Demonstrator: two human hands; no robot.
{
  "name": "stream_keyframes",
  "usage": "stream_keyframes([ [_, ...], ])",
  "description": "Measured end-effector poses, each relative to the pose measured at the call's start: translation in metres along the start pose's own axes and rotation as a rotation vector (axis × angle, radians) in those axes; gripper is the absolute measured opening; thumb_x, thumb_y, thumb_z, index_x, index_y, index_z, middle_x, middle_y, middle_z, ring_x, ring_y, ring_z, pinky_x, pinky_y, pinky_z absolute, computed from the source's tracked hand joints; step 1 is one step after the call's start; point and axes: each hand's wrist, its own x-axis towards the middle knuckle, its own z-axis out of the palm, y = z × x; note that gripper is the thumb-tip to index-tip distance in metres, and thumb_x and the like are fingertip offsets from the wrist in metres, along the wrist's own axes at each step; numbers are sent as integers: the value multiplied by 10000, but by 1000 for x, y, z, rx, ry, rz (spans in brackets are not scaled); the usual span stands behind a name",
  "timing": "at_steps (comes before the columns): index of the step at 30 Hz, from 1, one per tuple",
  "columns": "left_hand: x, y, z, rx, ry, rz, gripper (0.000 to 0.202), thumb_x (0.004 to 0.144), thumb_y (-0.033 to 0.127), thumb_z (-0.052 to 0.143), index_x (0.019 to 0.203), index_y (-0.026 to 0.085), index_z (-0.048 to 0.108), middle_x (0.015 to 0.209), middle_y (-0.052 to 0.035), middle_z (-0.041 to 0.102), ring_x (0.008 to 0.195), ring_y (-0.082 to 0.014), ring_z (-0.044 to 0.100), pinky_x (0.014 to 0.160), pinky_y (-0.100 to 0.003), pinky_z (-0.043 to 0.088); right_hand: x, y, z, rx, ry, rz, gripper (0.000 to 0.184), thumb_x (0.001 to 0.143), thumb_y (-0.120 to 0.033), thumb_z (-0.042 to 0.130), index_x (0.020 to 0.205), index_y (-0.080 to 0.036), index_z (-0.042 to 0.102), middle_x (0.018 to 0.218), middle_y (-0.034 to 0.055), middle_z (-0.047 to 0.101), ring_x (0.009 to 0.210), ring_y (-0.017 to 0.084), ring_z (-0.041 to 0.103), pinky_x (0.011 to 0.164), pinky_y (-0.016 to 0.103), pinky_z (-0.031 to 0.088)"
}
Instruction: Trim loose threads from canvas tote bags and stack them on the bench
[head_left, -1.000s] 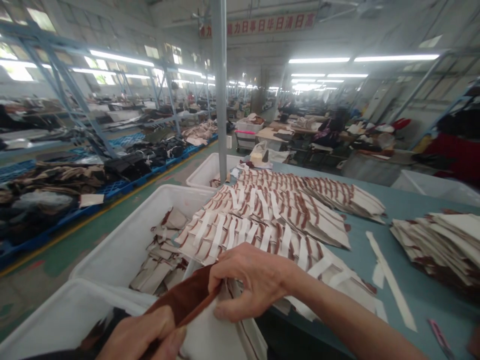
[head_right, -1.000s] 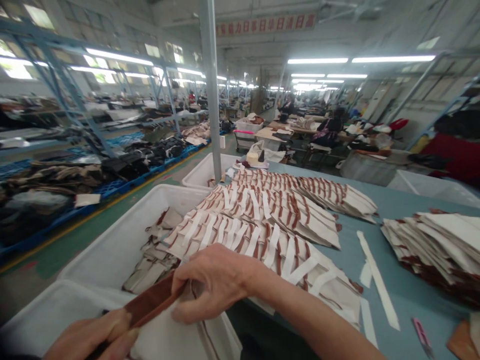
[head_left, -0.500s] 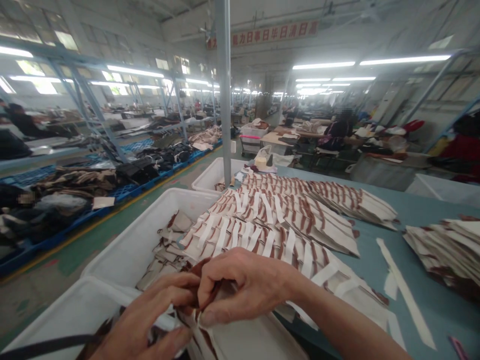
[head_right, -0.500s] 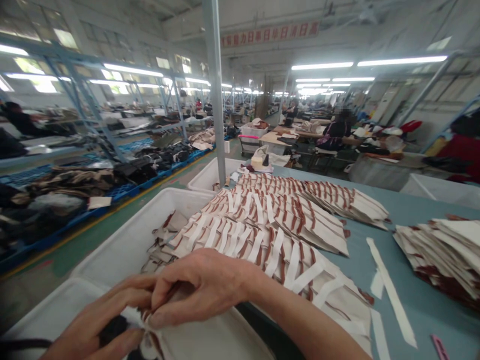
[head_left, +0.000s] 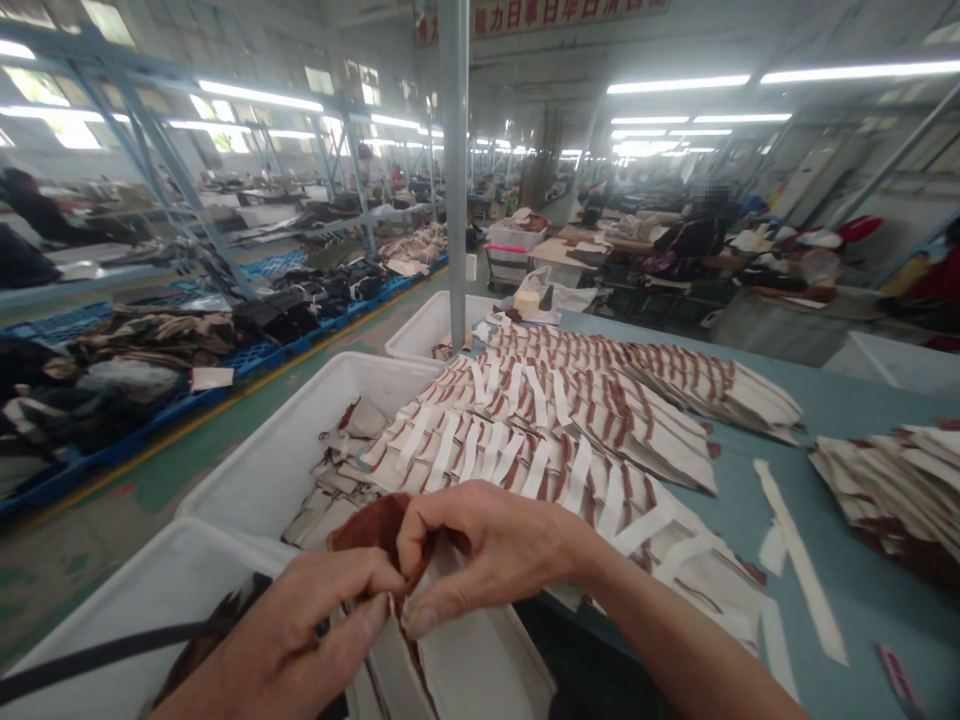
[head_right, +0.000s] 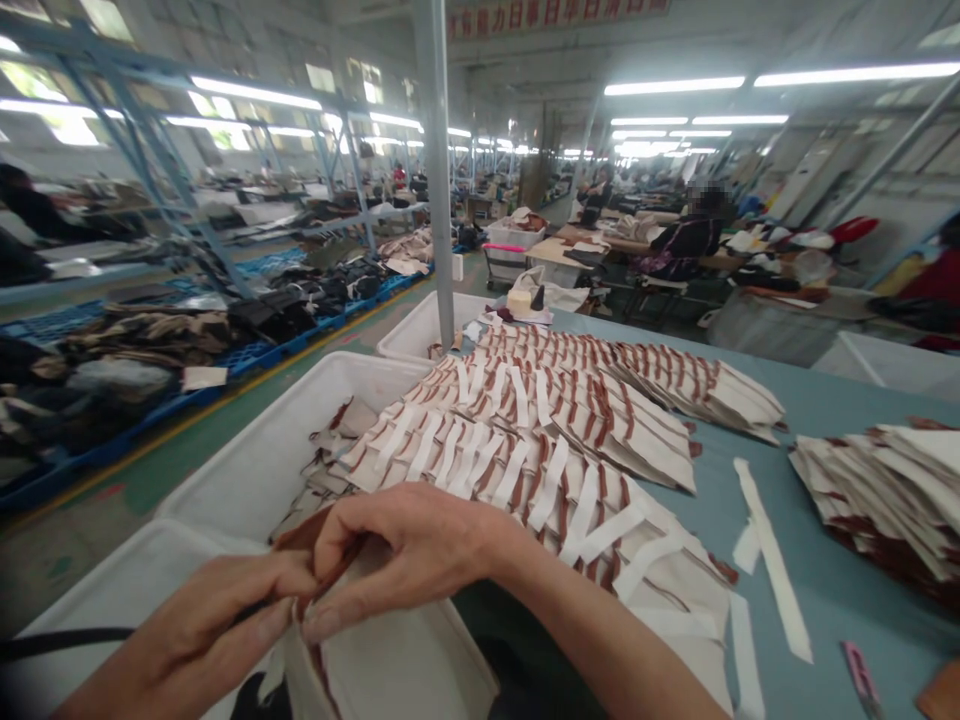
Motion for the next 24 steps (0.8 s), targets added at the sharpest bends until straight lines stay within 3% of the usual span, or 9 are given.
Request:
stream_keyframes([
  [3,-4,-8,-1,-113,-28,21,435,1157,500,524,885,268,772,850,-9,784,804,-194,738,766,-194,612,1,-3,5,-101,73,63,664,675,-691,1072,964,-223,699,896,-58,700,784,125,608,759,237,454],
  [8,-10,-12,-1,-124,-6,6,419,1156,499,544,913,264,791,865,-23,793,800,-202,725,795,-212,636,4,1,10,-125,61,72,628,729,-699,1030,918,-230,659,841,-68,662,747,120,592,714,232,433],
  [13,-10,-13,3,-143,35,-3,459,1140,536,538,858,267,781,802,5,752,751,-187,708,732,-197,613,1,3,11,-164,48,18,406,836,-489,954,947,-226,665,848,-68,637,711,107,560,731,234,434],
  [18,-11,-14,4,-144,57,-26,456,1122,519,546,838,260,792,793,1,744,747,-193,703,673,-199,588,4,-3,15,-113,61,26,277,832,-324,888,938,-217,655,854,-66,638,740,109,561,751,237,446],
  [20,-13,-15,4,-166,62,-16,465,1120,532,546,839,259,798,806,-5,756,775,-203,715,697,-210,600,9,-2,16,23,1,43,323,821,-333,912,915,-211,628,849,-67,620,750,107,541,736,229,451],
  [24,-17,-18,6,-211,89,-23,493,1109,585,565,824,258,798,807,-16,778,792,-216,735,729,-229,618,17,2,15,195,-107,146,528,765,-506,1015,864,-206,592,802,-74,583,710,101,480,651,229,414],
])
